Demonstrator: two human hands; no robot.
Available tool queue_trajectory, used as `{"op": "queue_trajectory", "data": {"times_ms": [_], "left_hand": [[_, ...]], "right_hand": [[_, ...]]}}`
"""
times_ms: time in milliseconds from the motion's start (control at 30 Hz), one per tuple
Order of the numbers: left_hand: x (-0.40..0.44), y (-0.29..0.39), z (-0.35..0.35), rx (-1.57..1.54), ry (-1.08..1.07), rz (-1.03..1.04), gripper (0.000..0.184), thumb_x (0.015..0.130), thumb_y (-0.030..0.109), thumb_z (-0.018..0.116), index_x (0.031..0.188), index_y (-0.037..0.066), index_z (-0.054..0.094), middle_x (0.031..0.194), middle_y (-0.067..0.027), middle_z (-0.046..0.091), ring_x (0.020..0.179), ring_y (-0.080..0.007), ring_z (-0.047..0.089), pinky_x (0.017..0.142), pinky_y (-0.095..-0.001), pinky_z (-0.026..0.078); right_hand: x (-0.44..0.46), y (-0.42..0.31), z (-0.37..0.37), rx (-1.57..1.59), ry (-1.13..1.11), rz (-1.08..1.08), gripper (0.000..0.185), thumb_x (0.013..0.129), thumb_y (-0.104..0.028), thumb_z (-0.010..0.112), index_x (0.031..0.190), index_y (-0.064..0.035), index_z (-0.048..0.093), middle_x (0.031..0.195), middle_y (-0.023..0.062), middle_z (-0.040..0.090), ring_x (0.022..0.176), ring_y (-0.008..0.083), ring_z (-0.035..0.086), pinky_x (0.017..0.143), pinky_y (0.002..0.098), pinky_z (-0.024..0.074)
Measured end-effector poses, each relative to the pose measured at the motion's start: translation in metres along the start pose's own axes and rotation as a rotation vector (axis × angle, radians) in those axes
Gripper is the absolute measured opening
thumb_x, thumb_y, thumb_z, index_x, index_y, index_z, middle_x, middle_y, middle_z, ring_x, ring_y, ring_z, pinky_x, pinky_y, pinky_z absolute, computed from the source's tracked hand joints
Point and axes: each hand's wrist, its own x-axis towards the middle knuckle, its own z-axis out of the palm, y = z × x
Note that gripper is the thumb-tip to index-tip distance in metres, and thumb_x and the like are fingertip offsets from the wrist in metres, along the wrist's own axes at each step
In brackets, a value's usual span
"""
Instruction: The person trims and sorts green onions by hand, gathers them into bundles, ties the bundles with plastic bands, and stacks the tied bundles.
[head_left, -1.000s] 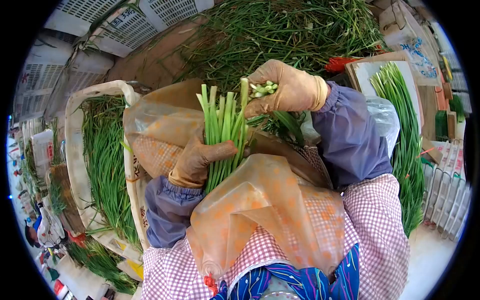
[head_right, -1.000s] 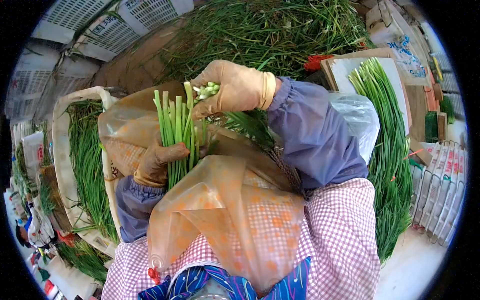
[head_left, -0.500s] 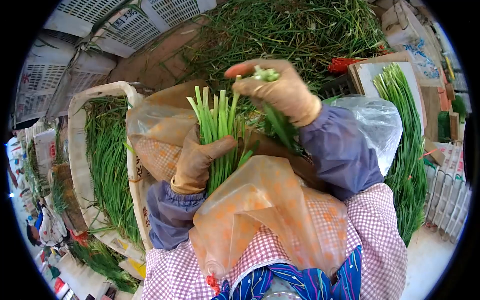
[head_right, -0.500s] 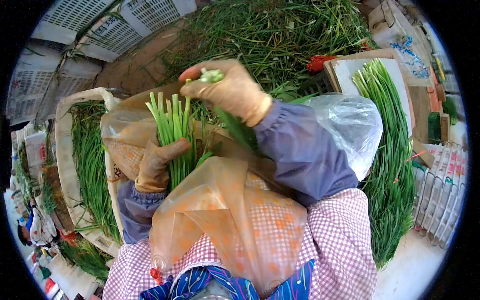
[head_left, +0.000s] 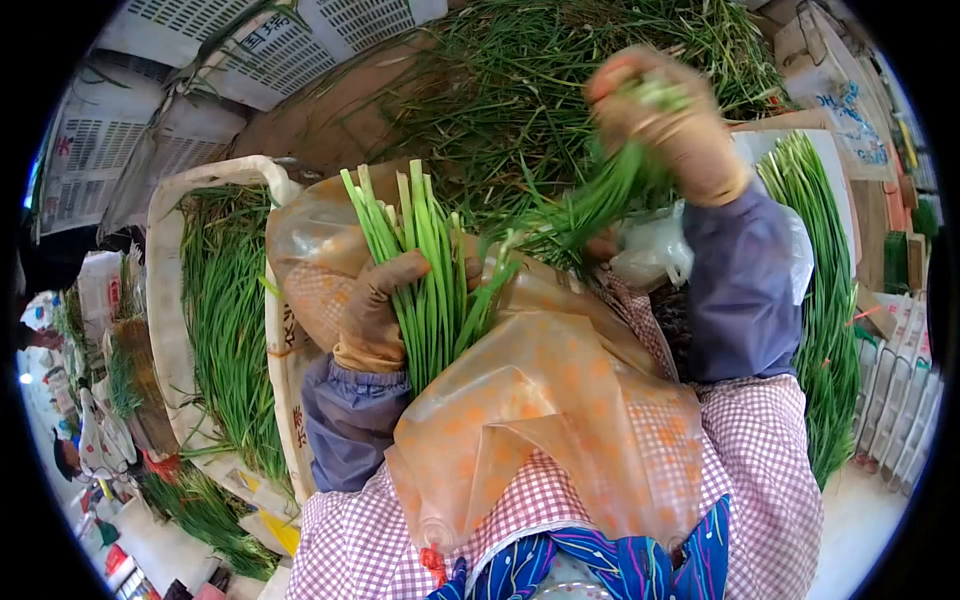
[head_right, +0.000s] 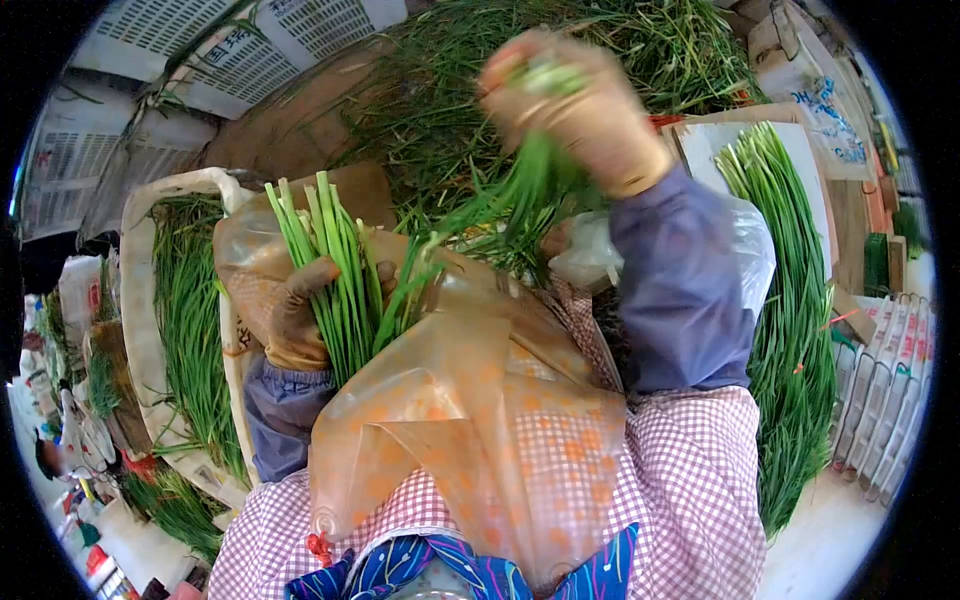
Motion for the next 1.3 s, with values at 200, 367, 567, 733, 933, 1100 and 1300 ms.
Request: {"op": "queue_trajectory", "data": {"times_ms": [200, 367, 567, 733, 933, 1100, 1300], "left_hand": [[0.005, -0.003, -0.012, 0.015, -0.015, 0.05, 0.041, 0.078, 0.012, 0.058, 0.115, -0.004, 0.051, 0.098, -0.0165, 0.063, 0.086, -0.0285, 0.064, 0.08, -0.0377, 0.053], [-0.003, 0.001, -0.003, 0.016, 0.023, 0.043, 0.039, 0.078, 0.011, 0.057, 0.113, -0.005, 0.053, 0.1, -0.016, 0.063, 0.086, -0.0276, 0.064, 0.08, -0.0368, 0.054], [-0.001, 0.0, 0.007, 0.193, -0.011, 0.13, 0.034, 0.078, 0.006, 0.06, 0.111, -0.002, 0.056, 0.098, -0.0145, 0.064, 0.083, -0.0231, 0.065, 0.075, -0.0339, 0.055], [-0.005, 0.003, 0.003, 0.311, -0.013, 0.109, 0.037, 0.076, 0.006, 0.063, 0.111, -0.002, 0.055, 0.094, -0.0128, 0.065, 0.078, -0.023, 0.065, 0.072, -0.0357, 0.056], [-0.001, 0.003, -0.005, 0.19, -0.03, 0.107, 0.037, 0.075, 0.006, 0.064, 0.111, -0.002, 0.055, 0.094, -0.0128, 0.065, 0.078, -0.0232, 0.065, 0.069, -0.0351, 0.056], [0.001, 0.0, 0.001, 0.208, -0.014, 0.091, 0.037, 0.076, 0.005, 0.063, 0.111, -0.002, 0.055, 0.096, -0.0127, 0.064, 0.081, -0.0219, 0.065, 0.07, -0.0339, 0.056], [-0.006, 0.003, 0.008, 0.12, -0.036, 0.061, 0.036, 0.076, 0.001, 0.06, 0.112, -0.002, 0.055, 0.097, -0.0132, 0.064, 0.082, -0.0213, 0.065, 0.069, -0.0328, 0.056]], "right_hand": [[-0.006, 0.024, 0.096, 0.211, -0.342, 0.296, 0.025, 0.073, -0.012, 0.075, 0.094, -0.0024, 0.065, 0.073, -0.0001, 0.061, 0.059, 0.0075, 0.055, 0.051, 0.0204, 0.0446], [-0.001, 0.037, 0.095, 0.25, -0.333, 0.256, 0.018, 0.074, -0.01, 0.074, 0.086, -0.0006, 0.064, 0.069, 0.0001, 0.06, 0.056, 0.0062, 0.054, 0.049, 0.0204, 0.0432], [-0.003, 0.038, 0.094, -0.295, -0.181, -0.062, 0.017, 0.073, -0.013, 0.07, 0.084, -0.0018, 0.063, 0.066, 0.0044, 0.06, 0.058, 0.0106, 0.056, 0.054, 0.0249, 0.0462], [0.007, 0.047, 0.085, -0.706, 0.11, -0.23, 0.015, 0.078, -0.01, 0.065, 0.09, -0.0018, 0.064, 0.072, 0.0071, 0.063, 0.066, 0.0136, 0.06, 0.062, 0.0271, 0.0503], [0.02, 0.033, 0.032, -0.228, 0.123, 0.018, 0.019, 0.078, -0.015, 0.069, 0.095, -0.0069, 0.068, 0.077, -0.0005, 0.064, 0.062, 0.0047, 0.054, 0.055, 0.0199, 0.0452], [0.003, 0.035, 0.09, 0.08, -0.247, 0.105, 0.017, 0.076, -0.017, 0.073, 0.086, -0.0041, 0.067, 0.071, -0.0012, 0.062, 0.06, 0.0053, 0.054, 0.052, 0.0199, 0.0444], [0.011, 0.039, 0.086, -0.159, -0.178, -0.128, 0.011, 0.078, -0.013, 0.071, 0.081, -0.0043, 0.065, 0.068, -0.0014, 0.06, 0.058, 0.0062, 0.054, 0.051, 0.0208, 0.0454]]}}
